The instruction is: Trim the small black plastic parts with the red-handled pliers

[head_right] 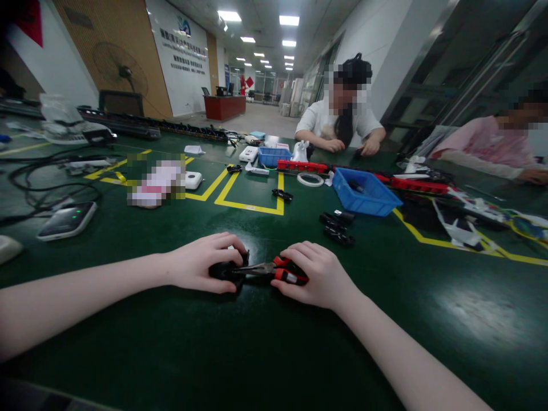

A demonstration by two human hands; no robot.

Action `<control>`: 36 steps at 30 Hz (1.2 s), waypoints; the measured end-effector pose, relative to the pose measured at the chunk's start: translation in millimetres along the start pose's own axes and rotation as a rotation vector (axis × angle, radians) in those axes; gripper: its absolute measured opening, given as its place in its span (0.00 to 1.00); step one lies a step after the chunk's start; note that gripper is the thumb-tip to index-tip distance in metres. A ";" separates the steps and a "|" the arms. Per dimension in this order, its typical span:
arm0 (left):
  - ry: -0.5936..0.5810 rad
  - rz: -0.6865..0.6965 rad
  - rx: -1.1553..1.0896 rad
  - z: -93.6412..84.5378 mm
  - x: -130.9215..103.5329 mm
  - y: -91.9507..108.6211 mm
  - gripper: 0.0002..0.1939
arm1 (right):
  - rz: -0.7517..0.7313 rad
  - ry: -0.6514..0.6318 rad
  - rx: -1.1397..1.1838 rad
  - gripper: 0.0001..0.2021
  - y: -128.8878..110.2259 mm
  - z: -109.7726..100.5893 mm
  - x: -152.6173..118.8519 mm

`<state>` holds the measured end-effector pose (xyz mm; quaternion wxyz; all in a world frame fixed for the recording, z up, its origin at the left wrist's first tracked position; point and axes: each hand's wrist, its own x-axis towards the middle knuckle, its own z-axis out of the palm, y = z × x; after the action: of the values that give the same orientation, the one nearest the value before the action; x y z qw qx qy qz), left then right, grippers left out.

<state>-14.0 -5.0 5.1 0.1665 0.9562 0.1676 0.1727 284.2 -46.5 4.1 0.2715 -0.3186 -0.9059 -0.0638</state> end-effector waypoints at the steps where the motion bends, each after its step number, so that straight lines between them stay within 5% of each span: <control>1: 0.003 -0.001 -0.001 0.2 0.0 -0.2 0.16 | 0.001 -0.004 0.005 0.17 0.7 0.8 -0.9; 36: 0.075 0.088 0.021 4.8 -3.9 -4.7 0.18 | 0.072 -0.065 0.008 0.13 5.5 -2.6 -1.1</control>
<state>-16.8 -3.5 -1.9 0.1427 0.9572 0.1335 0.2136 289.4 -43.5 5.5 0.2453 -0.3518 -0.9025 -0.0402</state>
